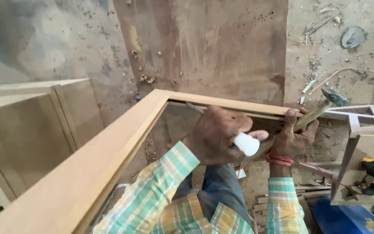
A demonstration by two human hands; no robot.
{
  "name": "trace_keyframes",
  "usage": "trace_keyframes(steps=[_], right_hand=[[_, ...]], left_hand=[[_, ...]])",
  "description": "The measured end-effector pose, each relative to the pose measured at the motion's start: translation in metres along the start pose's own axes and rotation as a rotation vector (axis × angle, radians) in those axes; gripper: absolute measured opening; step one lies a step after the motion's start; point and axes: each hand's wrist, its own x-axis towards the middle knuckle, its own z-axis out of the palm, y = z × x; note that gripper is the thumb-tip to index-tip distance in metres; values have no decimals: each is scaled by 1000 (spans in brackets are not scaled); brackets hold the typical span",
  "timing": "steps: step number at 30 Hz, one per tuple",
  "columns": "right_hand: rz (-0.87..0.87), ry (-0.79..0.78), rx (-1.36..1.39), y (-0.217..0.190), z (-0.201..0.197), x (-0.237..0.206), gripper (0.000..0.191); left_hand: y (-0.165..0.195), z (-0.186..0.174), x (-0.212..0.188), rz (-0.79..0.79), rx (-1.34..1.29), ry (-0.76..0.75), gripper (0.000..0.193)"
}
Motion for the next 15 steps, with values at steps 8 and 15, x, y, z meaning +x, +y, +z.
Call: trace_keyframes(steps=[8, 15], right_hand=[[-11, -36, -475, -39, -11, -6, 31], [142, -404, -15, -57, -73, -61, 41]], left_hand=[[-21, 19, -3, 60, 16, 114, 43], [-33, 22, -2, 126, -75, 151, 27]])
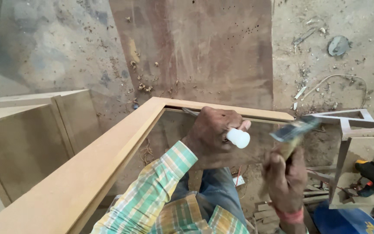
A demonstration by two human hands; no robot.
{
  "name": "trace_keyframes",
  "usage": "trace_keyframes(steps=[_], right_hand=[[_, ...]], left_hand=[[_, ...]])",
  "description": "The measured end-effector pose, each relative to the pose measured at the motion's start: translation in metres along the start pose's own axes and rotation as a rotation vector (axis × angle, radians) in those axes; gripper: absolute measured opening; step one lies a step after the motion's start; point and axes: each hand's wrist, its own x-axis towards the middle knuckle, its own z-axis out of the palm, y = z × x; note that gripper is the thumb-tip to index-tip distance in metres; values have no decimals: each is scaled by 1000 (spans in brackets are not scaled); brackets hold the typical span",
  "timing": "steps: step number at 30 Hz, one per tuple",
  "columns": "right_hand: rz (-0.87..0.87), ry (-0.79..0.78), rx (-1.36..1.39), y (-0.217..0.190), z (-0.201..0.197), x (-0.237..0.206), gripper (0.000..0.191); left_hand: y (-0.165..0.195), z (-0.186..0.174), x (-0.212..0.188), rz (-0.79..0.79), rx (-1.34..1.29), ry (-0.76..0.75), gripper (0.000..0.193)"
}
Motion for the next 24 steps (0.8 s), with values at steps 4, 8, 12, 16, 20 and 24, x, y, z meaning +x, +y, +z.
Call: trace_keyframes(steps=[4, 8, 12, 16, 20, 24], right_hand=[[-32, 297, 21, -27, -40, -4, 40], [-289, 639, 181, -99, -25, 11, 40], [-31, 220, 37, -89, 72, 0, 39], [79, 81, -51, -13, 40, -19, 39], [-106, 440, 11, 10, -94, -25, 39], [-272, 629, 149, -23, -64, -33, 38]], left_hand=[[-2, 1, 1, -14, 58, -8, 30], [-5, 3, -2, -47, 107, -18, 28], [-6, 2, -4, -34, 63, -3, 20], [-8, -1, -1, -9, 98, -2, 17], [-9, 1, 0, 20, 142, -13, 14], [-8, 4, 0, -16, 220, -53, 16]])
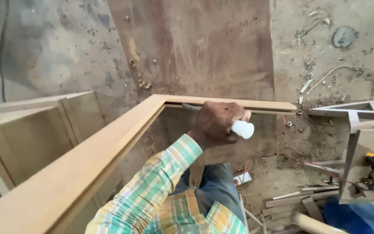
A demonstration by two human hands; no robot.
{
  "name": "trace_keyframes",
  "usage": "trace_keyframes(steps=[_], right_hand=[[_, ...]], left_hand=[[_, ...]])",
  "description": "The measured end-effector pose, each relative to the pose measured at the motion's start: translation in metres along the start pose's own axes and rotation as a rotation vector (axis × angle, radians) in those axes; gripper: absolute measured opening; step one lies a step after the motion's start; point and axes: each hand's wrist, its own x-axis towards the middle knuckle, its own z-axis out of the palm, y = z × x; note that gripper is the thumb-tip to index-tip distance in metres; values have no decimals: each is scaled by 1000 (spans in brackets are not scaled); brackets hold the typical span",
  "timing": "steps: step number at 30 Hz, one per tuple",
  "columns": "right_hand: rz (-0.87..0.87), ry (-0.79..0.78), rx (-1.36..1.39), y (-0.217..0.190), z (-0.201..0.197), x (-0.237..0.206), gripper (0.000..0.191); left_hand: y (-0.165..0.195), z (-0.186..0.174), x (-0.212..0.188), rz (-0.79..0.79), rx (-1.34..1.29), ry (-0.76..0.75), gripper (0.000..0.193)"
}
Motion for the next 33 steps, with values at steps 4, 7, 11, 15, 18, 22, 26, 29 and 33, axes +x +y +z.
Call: trace_keyframes(steps=[4, 7, 11, 15, 18, 22, 26, 29, 33], right_hand=[[279, -569, -190, 9, 108, -82, 38], [344, -648, -251, 25, 100, -75, 38], [168, -211, -231, 10, 3, 5, 38], [-8, 68, -35, -18, 15, 0, 39], [180, -209, -59, 2, 94, -67, 39], [183, -542, -219, 54, 107, -82, 39], [180, -192, -247, 37, 12, -3, 40], [67, 101, -79, 13, 11, 2, 41], [393, -356, -131, 47, 93, -93, 44]], left_hand=[[-1, 0, 1, 3, 28, 24, 17], [-3, -1, 3, 17, 129, 4, 21], [-4, 2, 1, 7, 41, -27, 21], [-5, 6, -1, -24, 93, -22, 20], [-9, 5, 0, -72, 141, -19, 23], [-14, 2, 6, 18, 165, 2, 27], [-14, 11, 3, -7, 142, 2, 23], [-17, 17, -2, -30, 156, -6, 21], [-19, 14, -5, -53, 146, -37, 23]])
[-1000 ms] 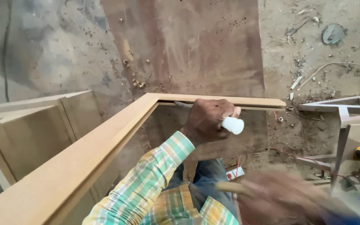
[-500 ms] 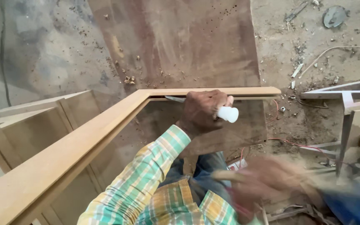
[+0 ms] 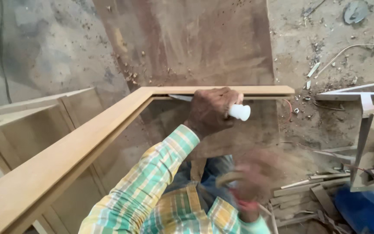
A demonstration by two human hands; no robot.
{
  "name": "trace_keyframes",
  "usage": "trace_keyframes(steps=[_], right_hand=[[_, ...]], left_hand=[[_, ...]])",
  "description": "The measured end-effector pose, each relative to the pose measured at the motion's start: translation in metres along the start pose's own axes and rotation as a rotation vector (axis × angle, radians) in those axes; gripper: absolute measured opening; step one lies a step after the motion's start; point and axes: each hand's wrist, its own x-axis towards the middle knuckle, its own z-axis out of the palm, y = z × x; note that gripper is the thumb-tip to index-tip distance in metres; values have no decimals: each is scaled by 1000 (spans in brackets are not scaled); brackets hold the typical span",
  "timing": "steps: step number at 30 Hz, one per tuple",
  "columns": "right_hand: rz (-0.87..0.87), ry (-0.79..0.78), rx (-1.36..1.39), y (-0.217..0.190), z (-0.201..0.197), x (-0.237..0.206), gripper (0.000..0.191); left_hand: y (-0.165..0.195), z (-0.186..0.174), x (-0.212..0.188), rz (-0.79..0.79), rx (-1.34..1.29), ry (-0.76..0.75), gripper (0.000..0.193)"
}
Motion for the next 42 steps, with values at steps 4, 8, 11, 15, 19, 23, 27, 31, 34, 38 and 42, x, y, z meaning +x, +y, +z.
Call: trace_keyframes(steps=[4, 8, 11, 15, 19, 23, 27, 31, 34, 38, 42], right_hand=[[135, -259, -142, 47, -16, 14, 38], [-95, 161, -50, 2, -112, 42, 40], [-262, 454, 167, -30, -87, 29, 41], [104, -100, -41, 2, 23, 0, 43], [197, -138, -108, 14, -2, 19, 44], [-126, 324, 109, -33, -45, 26, 42], [58, 30, 39, -36, 27, 3, 41], [323, -239, -120, -4, 39, 8, 39], [135, -27, -94, 0, -5, 26, 48], [33, 272, 13, -16, -4, 36, 48], [148, -107, -192, -19, 48, 34, 48]], left_hand=[[-2, -3, 1, 75, 103, 33, 21], [-1, -1, 0, 41, 49, 26, 21], [0, 1, -3, -1, 76, 3, 20], [0, -1, -4, -9, 93, 31, 29], [0, -6, -3, 31, 178, 42, 25], [3, -6, -7, 5, 164, 27, 23], [2, -6, -10, -17, 178, 5, 24], [1, -11, -15, -3, 165, 61, 29], [4, -13, -20, -21, 171, 26, 30], [6, -14, -20, -36, 206, 24, 29], [-3, -18, -4, -27, 200, 7, 36]])
